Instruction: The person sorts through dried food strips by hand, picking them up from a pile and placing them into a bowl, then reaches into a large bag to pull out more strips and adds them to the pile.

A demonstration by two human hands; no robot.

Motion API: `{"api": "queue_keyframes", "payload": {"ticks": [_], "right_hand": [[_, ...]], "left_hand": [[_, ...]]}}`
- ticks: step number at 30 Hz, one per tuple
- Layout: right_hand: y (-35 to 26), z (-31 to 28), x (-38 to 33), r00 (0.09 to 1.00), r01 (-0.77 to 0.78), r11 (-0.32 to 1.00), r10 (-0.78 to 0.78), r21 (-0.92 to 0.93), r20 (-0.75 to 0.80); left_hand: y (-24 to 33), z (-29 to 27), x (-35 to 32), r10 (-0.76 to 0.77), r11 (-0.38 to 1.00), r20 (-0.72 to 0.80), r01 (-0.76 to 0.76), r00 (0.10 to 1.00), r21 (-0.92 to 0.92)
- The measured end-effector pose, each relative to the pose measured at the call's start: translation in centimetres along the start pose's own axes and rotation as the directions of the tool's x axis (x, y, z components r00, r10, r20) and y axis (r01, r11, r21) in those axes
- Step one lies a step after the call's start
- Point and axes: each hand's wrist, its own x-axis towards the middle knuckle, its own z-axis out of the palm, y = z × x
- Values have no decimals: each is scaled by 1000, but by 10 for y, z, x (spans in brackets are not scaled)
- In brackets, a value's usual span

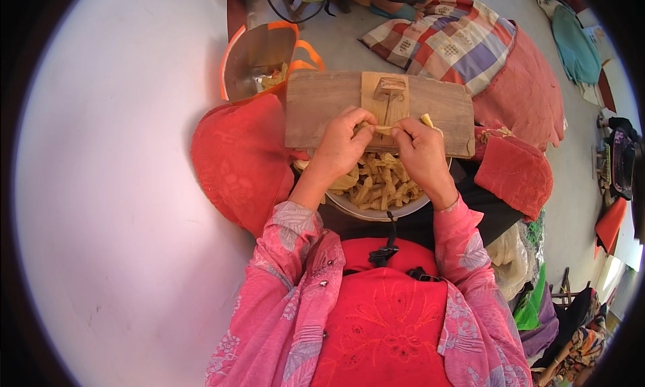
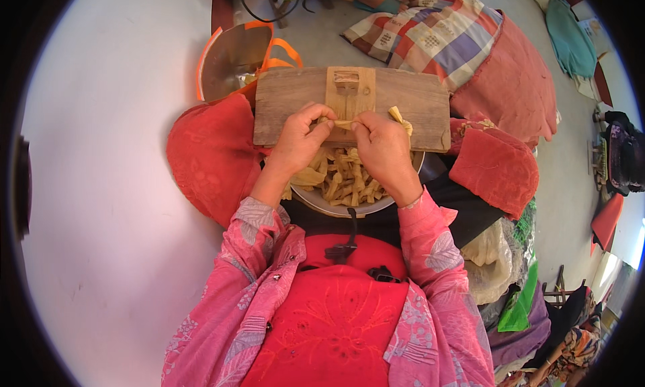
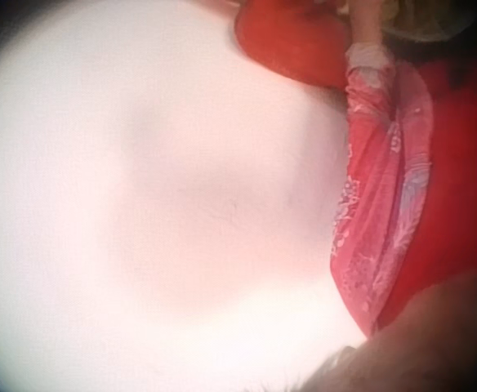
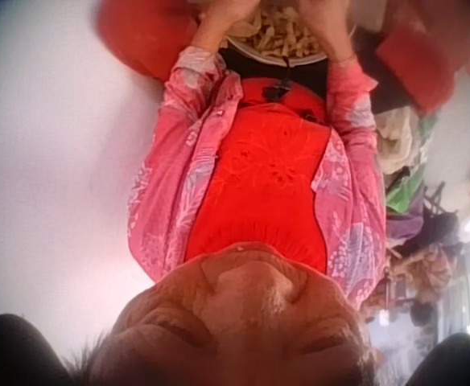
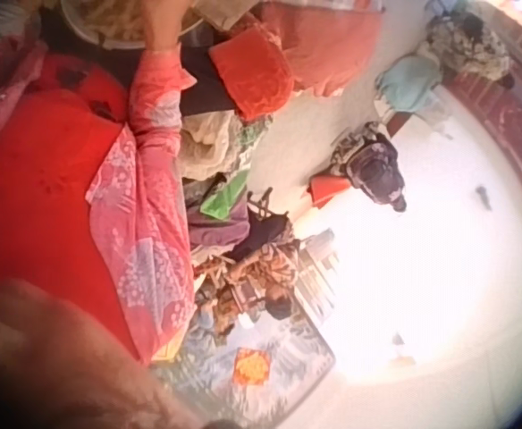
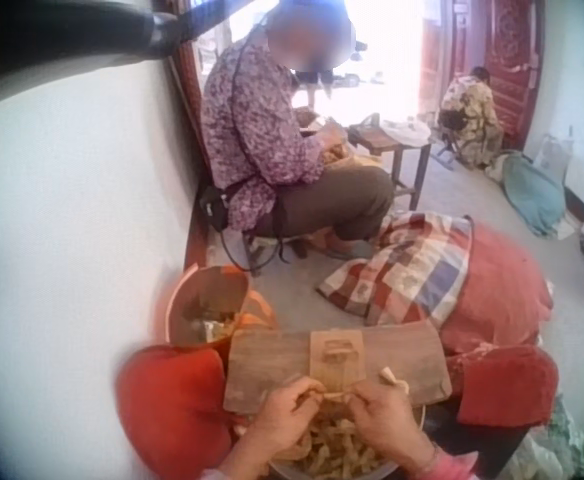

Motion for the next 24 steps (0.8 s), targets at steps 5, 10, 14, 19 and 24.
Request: {"api": "queue_keyframes", "payload": {"ticks": [5,10,14,19,24], "right_hand": [[5,9,4,999,51,980,-48,-191,21],[9,-6,-7,997,63,945,-73,-320,-19],[-4,-51,-30,969,-143,957,187,252,-160],[-82,-76,-17,918,266,896,-122,356,-378],[-134,-12,63,866,484,871,-461,89,-194]], "left_hand": [[-11,5,2,45,992,-28,-42,999,120],[-18,3,-9,124,898,-228,-11,966,439],[0,-5,-49,148,933,-250,-52,957,356],[7,46,-83,167,985,-71,-164,983,48],[12,22,-85,-46,847,148,-40,988,530]]}}
